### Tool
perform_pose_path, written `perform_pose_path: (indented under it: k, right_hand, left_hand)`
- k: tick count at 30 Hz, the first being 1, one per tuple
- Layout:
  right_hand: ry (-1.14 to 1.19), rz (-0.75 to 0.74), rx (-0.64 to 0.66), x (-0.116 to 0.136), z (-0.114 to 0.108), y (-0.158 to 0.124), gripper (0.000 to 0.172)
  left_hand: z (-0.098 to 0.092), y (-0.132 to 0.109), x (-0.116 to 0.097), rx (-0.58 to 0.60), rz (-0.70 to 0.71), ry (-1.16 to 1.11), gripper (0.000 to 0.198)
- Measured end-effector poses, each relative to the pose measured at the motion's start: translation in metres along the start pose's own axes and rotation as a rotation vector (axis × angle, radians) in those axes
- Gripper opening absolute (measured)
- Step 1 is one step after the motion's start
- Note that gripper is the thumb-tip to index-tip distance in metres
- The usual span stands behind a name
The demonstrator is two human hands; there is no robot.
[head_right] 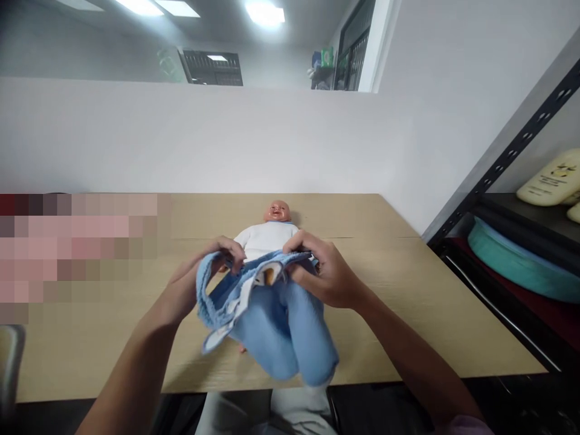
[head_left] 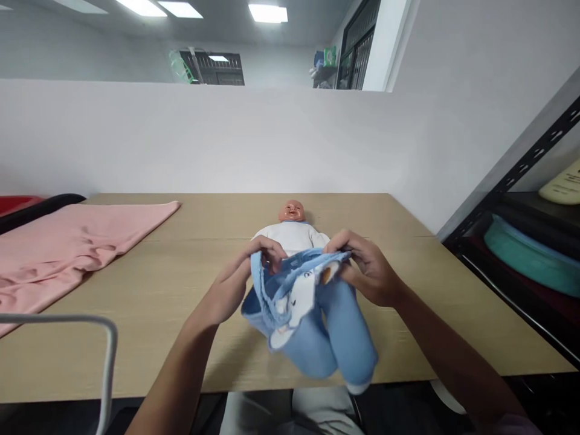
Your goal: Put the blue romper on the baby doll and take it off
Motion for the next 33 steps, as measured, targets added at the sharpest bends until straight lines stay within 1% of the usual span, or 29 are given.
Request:
perform_pose_path:
  k: [1,3,5,6,7,8,9,11,13,14,16,17,19,20,21,22,24,25,29,31,33]
  right_hand:
    - [0.014,0.016,-0.023,-0.001,-0.002,0.001,0.004]
    - [0.045,0.049,-0.067,-0.004,-0.004,0.004,0.006]
    - [0.075,0.093,-0.093,-0.008,-0.005,0.008,0.007]
    - [0.092,0.116,-0.094,-0.010,-0.005,0.010,0.006]
    - [0.111,0.139,-0.088,-0.013,-0.005,0.012,0.006]
    - [0.133,0.161,-0.076,-0.016,-0.004,0.015,0.005]
    - [0.156,0.179,-0.059,-0.019,-0.002,0.018,0.004]
    - [0.196,0.197,-0.031,-0.023,0.002,0.026,0.006]
    - [0.229,0.206,-0.029,-0.027,0.004,0.034,0.008]
    - [0.244,0.216,-0.037,-0.029,0.004,0.039,0.009]
    - [0.294,0.265,-0.060,-0.038,0.005,0.046,0.010]
    - [0.332,0.302,-0.073,-0.045,0.005,0.049,0.011]
    - [0.418,0.372,-0.091,-0.059,0.005,0.051,0.013]
    - [0.455,0.395,-0.083,-0.065,0.005,0.052,0.014]
    - [0.482,0.409,-0.052,-0.072,0.006,0.052,0.016]
    - [0.498,0.419,0.010,-0.077,0.009,0.051,0.019]
    - [0.483,0.426,0.185,-0.087,0.015,0.047,0.029]
    - [0.440,0.426,0.277,-0.092,0.018,0.044,0.036]
    - [0.146,0.367,0.554,-0.109,0.025,0.033,0.062]
    - [0.061,0.346,0.664,-0.112,0.032,0.029,0.068]
    - [0.054,0.330,0.715,-0.112,0.039,0.028,0.070]
  left_hand:
    - [-0.008,0.001,0.002,-0.060,-0.036,0.054,0.029]
    - [-0.028,0.002,0.008,-0.200,-0.103,0.155,0.024]
    - [-0.043,0.002,0.013,-0.310,-0.112,0.237,0.018]
    - [-0.047,0.002,0.014,-0.335,-0.094,0.258,0.020]
    - [-0.047,0.002,0.015,-0.327,-0.063,0.259,0.023]
    - [-0.042,0.003,0.015,-0.283,-0.022,0.243,0.026]
    - [-0.034,0.004,0.015,-0.207,0.018,0.222,0.028]
    - [-0.011,0.004,0.013,-0.012,0.068,0.205,0.033]
    - [0.009,0.003,0.014,0.150,0.059,0.235,0.044]
    - [0.016,0.004,0.017,0.192,0.034,0.272,0.053]
    - [0.022,0.007,0.024,0.216,-0.025,0.374,0.071]
    - [0.023,0.009,0.028,0.215,-0.047,0.427,0.073]
    - [0.022,0.014,0.036,0.202,-0.055,0.469,0.058]
    - [0.021,0.017,0.039,0.185,-0.040,0.435,0.051]
    - [0.019,0.019,0.042,0.156,-0.026,0.371,0.046]
    - [0.016,0.022,0.044,0.119,-0.015,0.295,0.045]
    - [0.009,0.027,0.050,0.052,-0.009,0.166,0.048]
    - [0.007,0.030,0.052,0.041,-0.015,0.135,0.051]
    - [0.007,0.040,0.056,0.082,-0.025,0.174,0.062]
    - [0.005,0.048,0.057,0.102,-0.033,0.200,0.063]
    - [0.002,0.057,0.057,0.125,-0.036,0.188,0.059]
Point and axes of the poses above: each hand's wrist, its own y-axis towards the middle knuckle, its own z-axis out of the palm, x = y × z, the point moved 8 cm from there along y, towards the middle knuckle, and after that the axes turned 5 degrees about -y, right-handed, at the moved point
